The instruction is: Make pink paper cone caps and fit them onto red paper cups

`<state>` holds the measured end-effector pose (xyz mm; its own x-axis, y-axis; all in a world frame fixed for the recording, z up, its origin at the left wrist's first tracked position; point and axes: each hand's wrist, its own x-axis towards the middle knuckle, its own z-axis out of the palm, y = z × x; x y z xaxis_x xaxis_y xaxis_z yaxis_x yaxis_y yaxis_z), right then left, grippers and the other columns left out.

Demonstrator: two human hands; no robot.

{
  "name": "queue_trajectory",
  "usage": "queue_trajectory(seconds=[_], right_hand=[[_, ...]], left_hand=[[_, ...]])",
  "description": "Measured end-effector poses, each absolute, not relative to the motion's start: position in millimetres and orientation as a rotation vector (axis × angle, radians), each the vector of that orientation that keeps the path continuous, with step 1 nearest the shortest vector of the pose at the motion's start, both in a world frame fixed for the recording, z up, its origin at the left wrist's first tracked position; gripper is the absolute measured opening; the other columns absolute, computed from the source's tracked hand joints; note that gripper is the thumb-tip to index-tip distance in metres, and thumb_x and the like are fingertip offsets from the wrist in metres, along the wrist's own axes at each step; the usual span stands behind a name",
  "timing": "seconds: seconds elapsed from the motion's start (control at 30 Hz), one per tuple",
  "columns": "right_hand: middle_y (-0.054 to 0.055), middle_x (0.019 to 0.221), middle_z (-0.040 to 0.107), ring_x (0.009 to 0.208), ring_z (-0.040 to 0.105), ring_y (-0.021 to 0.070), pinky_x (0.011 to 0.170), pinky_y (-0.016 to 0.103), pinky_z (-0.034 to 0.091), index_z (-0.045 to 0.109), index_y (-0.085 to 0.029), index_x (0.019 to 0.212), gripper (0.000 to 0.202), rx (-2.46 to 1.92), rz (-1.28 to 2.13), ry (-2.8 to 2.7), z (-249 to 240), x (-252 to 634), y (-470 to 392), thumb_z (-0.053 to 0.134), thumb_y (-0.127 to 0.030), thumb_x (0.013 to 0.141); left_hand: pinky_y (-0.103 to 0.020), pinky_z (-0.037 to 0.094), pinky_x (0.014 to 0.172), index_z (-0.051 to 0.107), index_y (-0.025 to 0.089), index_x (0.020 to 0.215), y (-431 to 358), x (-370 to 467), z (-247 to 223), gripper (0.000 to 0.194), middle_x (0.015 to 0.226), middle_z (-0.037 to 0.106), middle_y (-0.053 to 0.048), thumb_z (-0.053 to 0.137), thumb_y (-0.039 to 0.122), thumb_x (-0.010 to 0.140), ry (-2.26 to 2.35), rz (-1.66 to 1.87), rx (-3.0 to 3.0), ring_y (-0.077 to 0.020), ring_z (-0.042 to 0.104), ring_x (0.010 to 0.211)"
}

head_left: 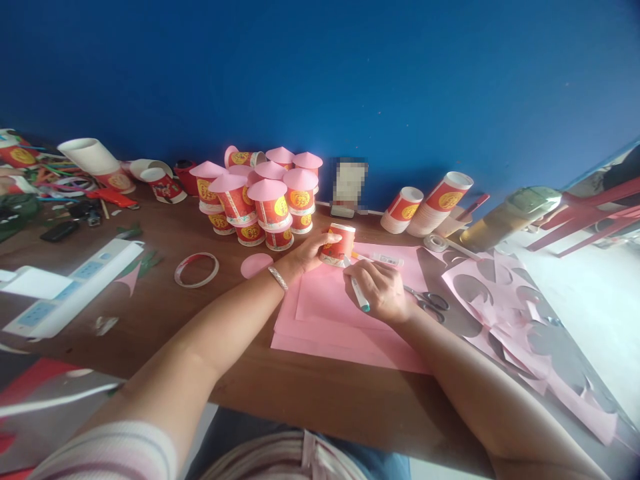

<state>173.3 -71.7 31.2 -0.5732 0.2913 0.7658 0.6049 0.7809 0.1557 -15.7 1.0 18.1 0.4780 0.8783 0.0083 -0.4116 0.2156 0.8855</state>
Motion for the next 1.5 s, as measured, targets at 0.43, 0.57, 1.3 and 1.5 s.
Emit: queue_trajectory(seconds=[0.43,0.57,1.3,1.5], right_hand=[[-0.003,0.068,0.059,0.058,0.048,0.0122,0.055,0.028,0.036,0.056,-0.019,0.092,0.015,-0.594,-0.505,-2.222,33,172,-73,0.059,-0.005,0.090],[-0.003,0.069,0.060,0.059,0.050,0.0123,0.056,0.028,0.037,0.056,-0.020,0.092,0.014,-0.619,-0.527,-2.211,34,172,-72,0.059,-0.006,0.091],[-0.003,0.074,0.064,0.063,0.059,0.0117,0.098,0.040,0.059,0.059,-0.022,0.094,0.019,-0.468,-0.347,-2.234,32,163,-80,0.059,-0.003,0.090],[-0.002,0.076,0.066,0.066,0.061,0.0126,0.089,0.038,0.062,0.059,-0.021,0.095,0.016,-0.477,-0.313,-2.234,33,161,-81,0.059,-0.005,0.092]], left_hand=[[-0.031,0.052,0.076,0.075,0.016,0.103,5,-15,14,0.039,0.092,0.074,-0.007,0.080,0.041,0.074,0.549,0.949,0.984,-0.0197,0.066,0.082],[-0.031,0.052,0.078,0.074,0.016,0.099,2,-16,17,0.033,0.090,0.073,-0.006,0.079,0.039,0.075,0.567,0.957,0.985,-0.0194,0.066,0.084],[-0.041,0.052,0.087,0.075,0.011,0.096,12,-18,6,0.026,0.090,0.074,-0.011,0.073,0.034,0.083,0.395,0.965,0.880,-0.0267,0.069,0.089],[-0.035,0.052,0.078,0.074,0.012,0.089,10,-16,10,0.025,0.084,0.072,-0.007,0.078,0.032,0.076,0.418,0.991,0.791,-0.0189,0.066,0.075]])
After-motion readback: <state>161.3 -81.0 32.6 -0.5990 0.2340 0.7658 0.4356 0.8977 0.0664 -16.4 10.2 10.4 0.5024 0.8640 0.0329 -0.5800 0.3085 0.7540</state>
